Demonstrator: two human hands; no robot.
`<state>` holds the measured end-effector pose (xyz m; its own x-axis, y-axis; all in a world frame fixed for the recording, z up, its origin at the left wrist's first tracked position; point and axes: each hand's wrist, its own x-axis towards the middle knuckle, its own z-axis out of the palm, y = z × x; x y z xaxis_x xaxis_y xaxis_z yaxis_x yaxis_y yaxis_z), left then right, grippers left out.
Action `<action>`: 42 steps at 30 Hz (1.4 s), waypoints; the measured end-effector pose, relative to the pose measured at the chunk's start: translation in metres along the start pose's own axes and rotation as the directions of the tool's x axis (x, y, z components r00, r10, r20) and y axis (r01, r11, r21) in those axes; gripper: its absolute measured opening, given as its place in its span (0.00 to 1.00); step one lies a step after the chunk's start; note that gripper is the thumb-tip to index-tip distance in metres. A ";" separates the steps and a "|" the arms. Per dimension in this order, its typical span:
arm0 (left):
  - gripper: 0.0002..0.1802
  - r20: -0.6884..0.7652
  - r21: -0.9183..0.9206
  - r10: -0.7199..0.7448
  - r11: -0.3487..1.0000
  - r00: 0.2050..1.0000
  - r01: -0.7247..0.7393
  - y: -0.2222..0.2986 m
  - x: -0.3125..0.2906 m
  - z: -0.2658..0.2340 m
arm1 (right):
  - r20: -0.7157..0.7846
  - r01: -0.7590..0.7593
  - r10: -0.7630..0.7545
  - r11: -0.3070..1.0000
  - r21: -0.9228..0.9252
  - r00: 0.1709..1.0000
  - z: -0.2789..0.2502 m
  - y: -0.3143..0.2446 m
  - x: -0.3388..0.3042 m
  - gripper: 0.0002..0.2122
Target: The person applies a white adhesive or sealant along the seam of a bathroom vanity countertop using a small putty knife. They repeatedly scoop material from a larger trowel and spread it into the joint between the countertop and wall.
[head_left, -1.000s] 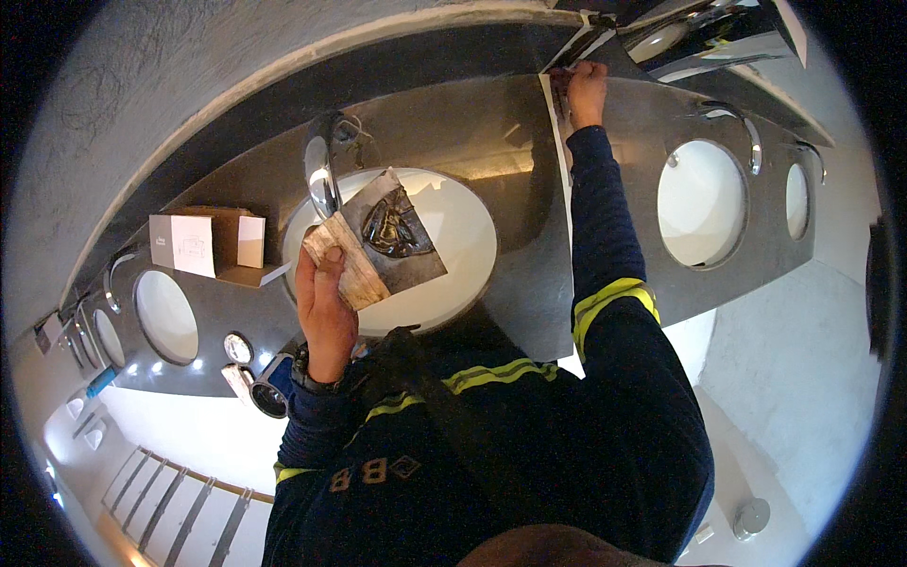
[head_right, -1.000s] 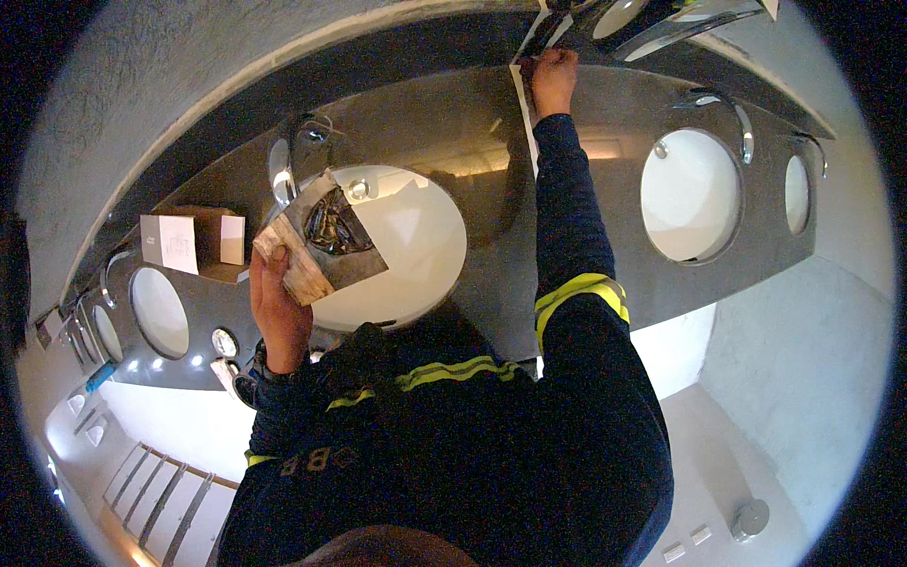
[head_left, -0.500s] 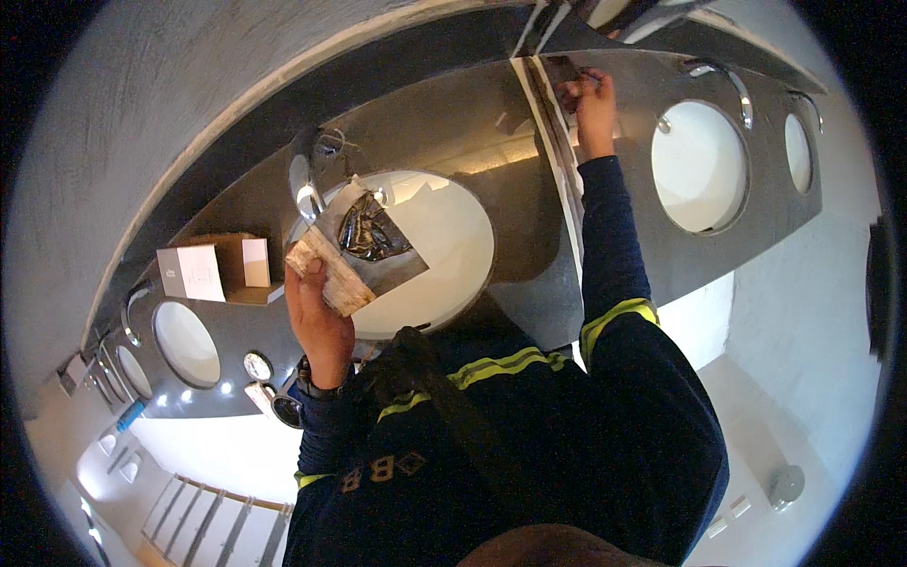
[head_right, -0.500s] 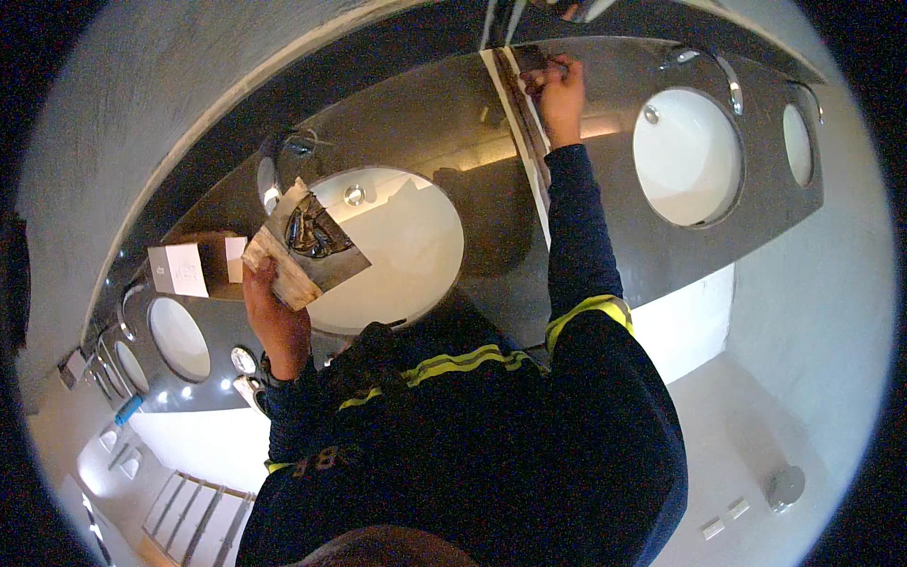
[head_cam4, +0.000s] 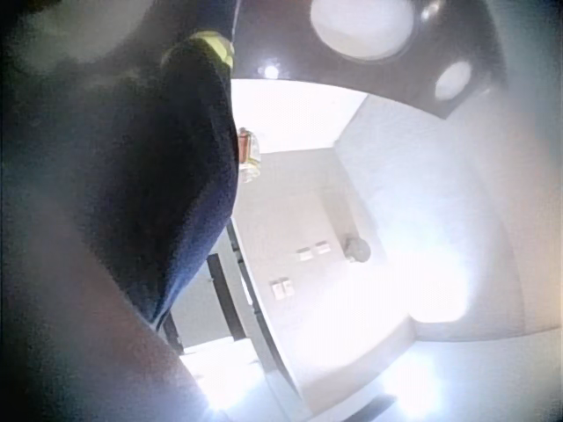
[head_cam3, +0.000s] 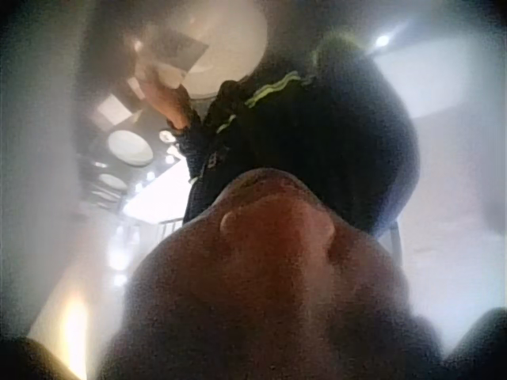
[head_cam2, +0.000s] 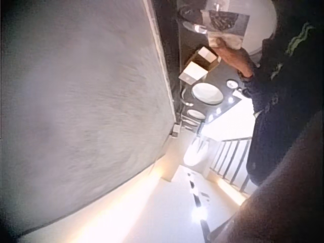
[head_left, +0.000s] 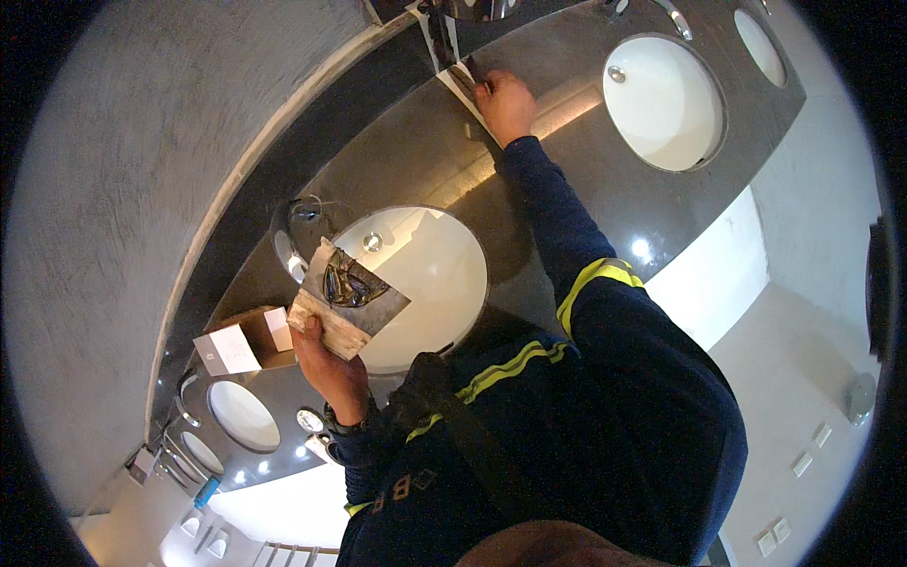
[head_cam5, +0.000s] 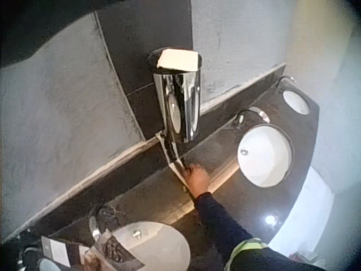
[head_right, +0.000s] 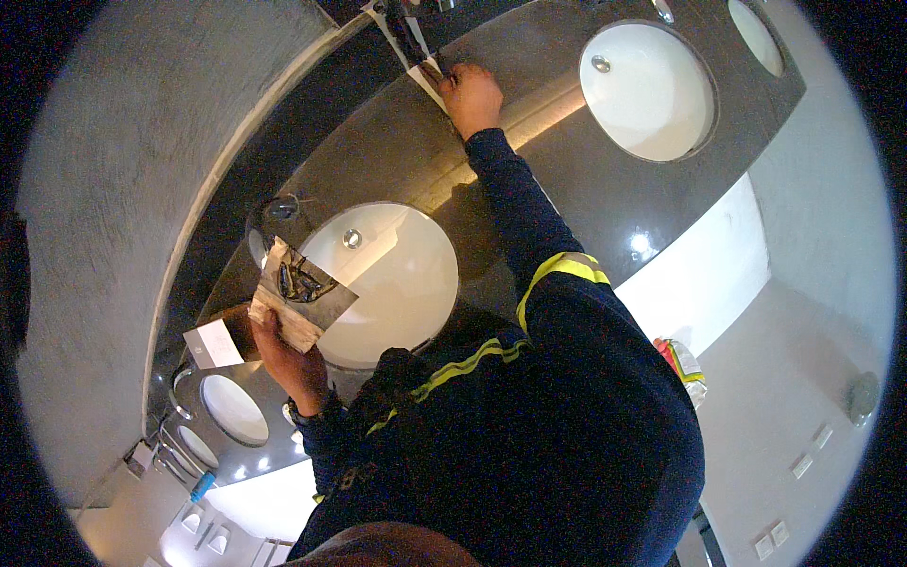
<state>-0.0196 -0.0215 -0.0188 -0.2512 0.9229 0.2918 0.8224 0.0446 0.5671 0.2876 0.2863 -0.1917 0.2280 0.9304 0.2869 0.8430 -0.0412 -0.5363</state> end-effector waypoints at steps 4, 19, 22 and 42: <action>0.21 -0.010 0.019 0.013 1.000 1.000 -0.013 0.000 0.000 0.001 | 0.045 -0.022 0.022 1.000 -0.013 0.999 0.009 -0.008 0.002 0.12; 0.20 0.071 -0.313 -0.320 0.892 0.945 0.326 0.022 0.012 0.001 | 0.045 0.063 -0.056 0.987 -0.145 0.997 0.043 -0.024 0.006 0.12; 0.20 0.141 -0.599 -0.492 0.648 0.859 0.470 0.018 0.010 0.004 | 0.107 0.084 -0.071 0.989 -0.120 0.992 0.041 -0.030 0.004 0.16; 0.24 0.006 0.124 0.054 0.991 0.999 -0.054 0.006 0.000 -0.002 | 0.395 -0.389 0.223 0.823 0.415 0.891 0.031 0.034 0.028 0.14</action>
<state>-0.0160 -0.0217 -0.0139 -0.2034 0.9262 0.3175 0.8918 0.0414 0.4506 0.3072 0.3227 -0.2262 0.1985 0.9640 -0.1770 0.4026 -0.2449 -0.8820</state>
